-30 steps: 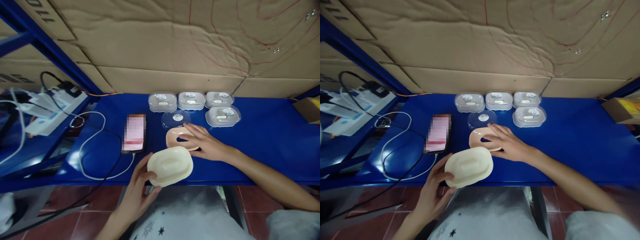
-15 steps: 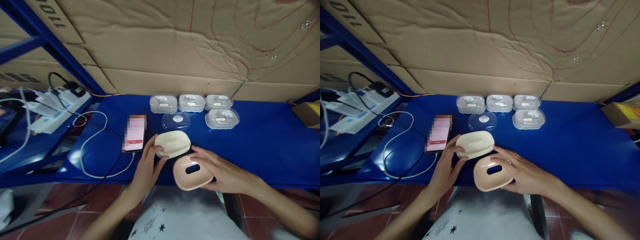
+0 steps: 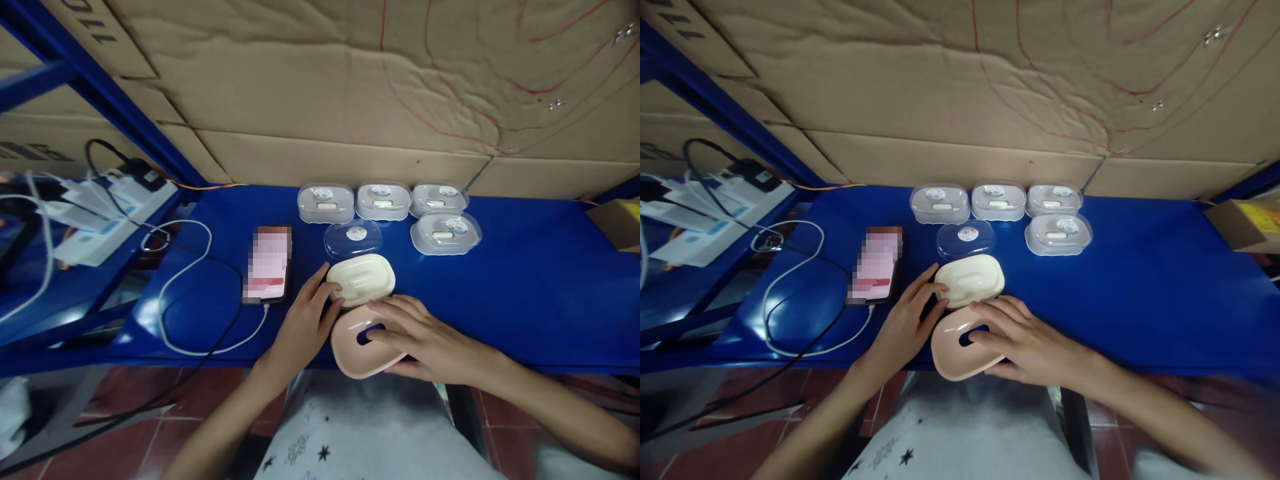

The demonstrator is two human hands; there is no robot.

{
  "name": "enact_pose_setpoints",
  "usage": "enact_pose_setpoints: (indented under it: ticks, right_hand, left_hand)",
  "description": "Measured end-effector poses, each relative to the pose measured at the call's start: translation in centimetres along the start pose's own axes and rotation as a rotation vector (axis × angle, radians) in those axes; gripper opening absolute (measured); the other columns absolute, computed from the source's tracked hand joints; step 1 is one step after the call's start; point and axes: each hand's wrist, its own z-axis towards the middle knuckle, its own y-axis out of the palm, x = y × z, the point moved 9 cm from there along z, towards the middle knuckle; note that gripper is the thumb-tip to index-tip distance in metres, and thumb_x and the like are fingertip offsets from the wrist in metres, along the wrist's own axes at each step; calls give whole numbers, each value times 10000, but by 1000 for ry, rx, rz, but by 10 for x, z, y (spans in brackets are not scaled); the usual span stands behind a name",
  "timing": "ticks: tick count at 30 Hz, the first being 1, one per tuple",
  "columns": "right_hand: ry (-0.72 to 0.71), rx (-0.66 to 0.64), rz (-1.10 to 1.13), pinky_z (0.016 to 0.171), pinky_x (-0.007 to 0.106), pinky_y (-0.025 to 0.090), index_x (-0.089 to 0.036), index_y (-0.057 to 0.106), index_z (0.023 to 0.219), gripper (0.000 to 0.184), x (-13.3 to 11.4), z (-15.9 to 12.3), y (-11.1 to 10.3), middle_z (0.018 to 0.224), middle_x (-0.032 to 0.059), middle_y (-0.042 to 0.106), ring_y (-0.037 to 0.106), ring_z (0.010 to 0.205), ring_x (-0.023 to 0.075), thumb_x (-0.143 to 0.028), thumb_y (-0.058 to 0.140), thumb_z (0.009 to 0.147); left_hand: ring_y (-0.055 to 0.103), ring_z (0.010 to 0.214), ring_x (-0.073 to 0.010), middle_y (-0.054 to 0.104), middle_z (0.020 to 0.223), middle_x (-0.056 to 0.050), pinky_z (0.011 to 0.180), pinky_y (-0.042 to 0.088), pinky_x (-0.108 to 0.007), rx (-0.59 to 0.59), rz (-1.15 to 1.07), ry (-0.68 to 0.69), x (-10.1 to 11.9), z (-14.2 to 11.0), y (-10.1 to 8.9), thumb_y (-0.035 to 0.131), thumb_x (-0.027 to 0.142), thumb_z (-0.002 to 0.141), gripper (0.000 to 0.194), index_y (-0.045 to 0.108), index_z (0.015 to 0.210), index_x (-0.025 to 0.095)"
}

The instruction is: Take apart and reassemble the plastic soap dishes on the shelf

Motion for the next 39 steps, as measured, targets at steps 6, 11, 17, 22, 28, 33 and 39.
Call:
enact_pose_setpoints:
  ticks: [6, 11, 17, 22, 28, 33, 39]
  right_hand:
    - [-38, 33, -19, 1227, 551, 394, -220, 637, 1364, 364, -8, 3, -7, 1582, 141, 561, 419, 1536, 301, -342, 681, 1024]
    - [-70, 61, -21, 1228, 510, 386, -208, 670, 1282, 274, -13, 8, -14, 1458, 109, 672, 509, 1477, 264, -328, 662, 1035]
    - [-87, 106, -10, 1186, 491, 432, -206, 694, 1202, 200, -18, 3, -16, 1327, 81, 756, 632, 1339, 250, -312, 659, 1036]
    - [-58, 231, 17, 1080, 410, 506, -162, 682, 1243, 279, -17, -17, -49, 1129, 60, 805, 705, 1131, 221, -261, 744, 990]
    - [68, 367, -91, 967, 409, 560, -227, 680, 1304, 350, 19, -8, -91, 1161, 67, 798, 728, 1123, 238, -243, 771, 967]
    - [-35, 313, -170, 939, 401, 578, -214, 725, 1269, 254, 39, 38, -55, 1121, 71, 812, 738, 1081, 231, -323, 670, 1045]
    - [-74, 256, -187, 1008, 442, 572, -194, 717, 1337, 302, 47, 53, -22, 1204, 106, 794, 710, 1157, 252, -273, 627, 1060]
  left_hand:
    - [584, 1457, -277, 551, 1575, -148, 1200, 512, -506, 84, -80, 4, 3, -7, -15, 531, 256, 1089, 196, 617, 1265, 246]
    - [589, 1436, -255, 572, 1524, -134, 1202, 508, -493, 84, -140, 21, 7, -12, -19, 524, 245, 1090, 231, 590, 1311, 255]
    - [484, 1543, -298, 436, 1668, -181, 1226, 478, -556, 7, -101, 6, 3, -9, -7, 522, 228, 1084, 368, 515, 1452, 252]
    - [422, 1583, -350, 378, 1723, -163, 1236, 458, -595, -71, -30, 98, 7, -13, -3, 621, 222, 1040, 312, 633, 1349, 260]
    - [554, 1461, -356, 501, 1599, -138, 1139, 557, -602, -114, 10, 143, 14, -51, -1, 715, 275, 993, 148, 644, 1122, 259]
    - [524, 1473, -401, 450, 1616, -176, 1087, 583, -640, -140, 39, 127, 12, -74, 2, 754, 334, 965, 358, 594, 1282, 283]
    - [510, 1488, -397, 520, 1589, -157, 1174, 471, -718, -97, 4, 185, 19, -71, 0, 760, 295, 962, 257, 614, 1172, 272]
